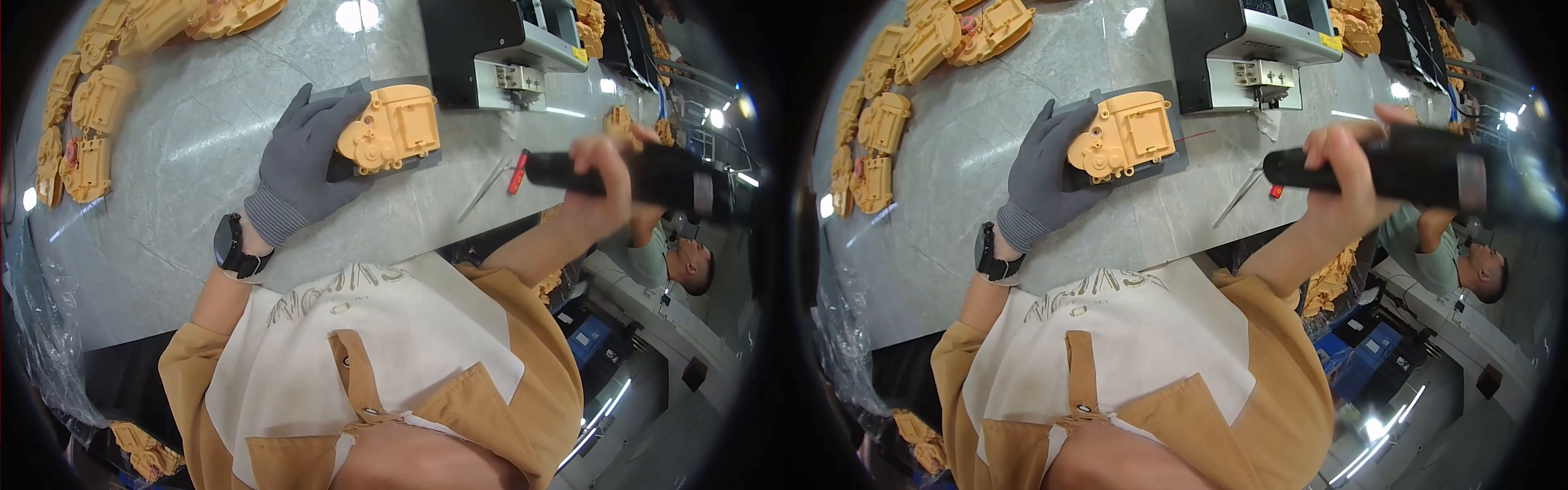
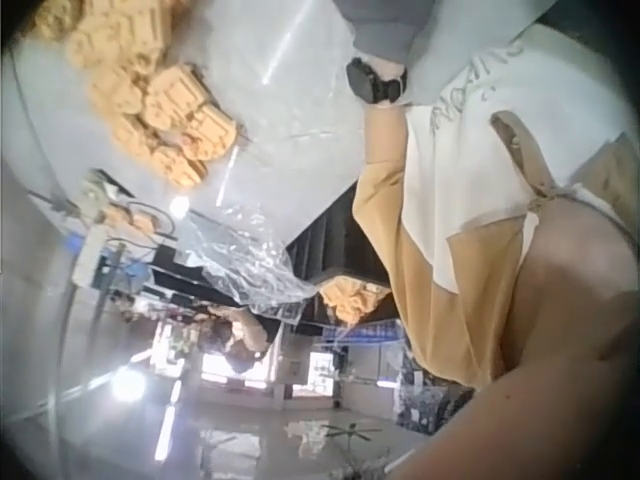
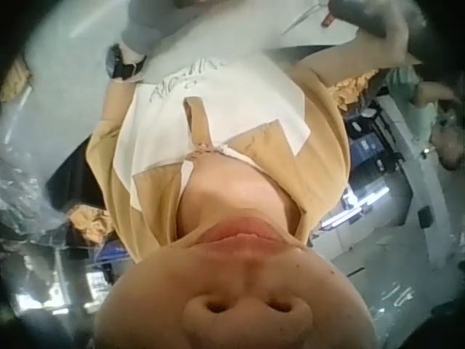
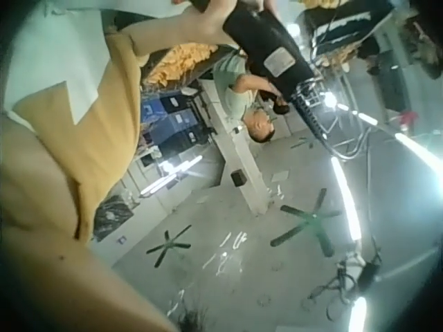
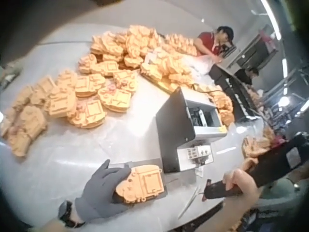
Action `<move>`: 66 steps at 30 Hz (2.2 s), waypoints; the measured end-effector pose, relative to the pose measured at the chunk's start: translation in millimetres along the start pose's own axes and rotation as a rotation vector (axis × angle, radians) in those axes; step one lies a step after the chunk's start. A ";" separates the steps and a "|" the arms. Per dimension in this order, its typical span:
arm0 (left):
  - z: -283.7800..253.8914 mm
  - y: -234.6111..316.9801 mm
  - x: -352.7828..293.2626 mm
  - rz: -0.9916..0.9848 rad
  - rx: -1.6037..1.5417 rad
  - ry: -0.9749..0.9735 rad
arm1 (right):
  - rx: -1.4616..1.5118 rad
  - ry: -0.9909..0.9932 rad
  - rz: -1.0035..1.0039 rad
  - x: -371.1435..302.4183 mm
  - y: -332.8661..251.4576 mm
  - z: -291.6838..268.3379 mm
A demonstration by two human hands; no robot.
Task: The person assembles small yellow plastic toy or electronic housing components by hand, joining them with screws using an electric screwdriver.
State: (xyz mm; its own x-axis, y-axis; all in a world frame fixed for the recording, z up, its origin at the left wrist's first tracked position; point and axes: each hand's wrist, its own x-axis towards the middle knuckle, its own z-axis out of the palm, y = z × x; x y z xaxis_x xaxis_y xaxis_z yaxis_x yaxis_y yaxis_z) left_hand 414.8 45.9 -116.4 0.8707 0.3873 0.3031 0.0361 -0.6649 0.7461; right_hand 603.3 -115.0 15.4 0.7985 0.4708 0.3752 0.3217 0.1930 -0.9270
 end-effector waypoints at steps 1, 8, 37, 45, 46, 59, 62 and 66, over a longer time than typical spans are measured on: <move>-0.3 -0.6 1.0 0.000 0.002 -0.008 | 0.049 -0.048 -0.068 -10.0 -6.5 7.1; -3.0 -1.7 -0.9 -0.052 -0.139 0.041 | 0.302 -0.147 -0.230 -24.1 7.4 81.2; -4.6 0.1 -0.9 -0.011 -0.183 0.161 | 0.116 -0.249 -0.090 -8.0 35.9 133.6; 11.1 6.5 -10.0 -0.253 -0.334 0.377 | 0.341 -0.007 -0.368 -16.6 -5.5 51.2; 6.7 22.4 -12.0 -0.276 -0.323 0.382 | 0.567 0.064 -0.363 -23.9 -20.6 35.6; -104.4 71.0 -30.8 0.353 0.099 0.506 | 0.511 0.244 -0.210 -49.7 0.1 -6.1; -129.5 77.2 -85.1 0.249 0.217 0.622 | 0.560 0.135 -0.172 -53.3 9.9 -6.4; -183.9 147.3 -192.6 -0.477 0.677 1.646 | 0.485 0.224 -0.112 -39.0 25.6 -0.6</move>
State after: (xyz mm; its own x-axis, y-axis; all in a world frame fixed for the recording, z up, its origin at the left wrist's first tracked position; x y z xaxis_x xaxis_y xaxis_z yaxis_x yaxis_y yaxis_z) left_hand 162.2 -9.2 44.2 -0.5596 0.4784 0.6768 0.6360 -0.2757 0.7207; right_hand 580.7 -129.0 -22.9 0.8787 0.2395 0.4130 0.1819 0.6318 -0.7535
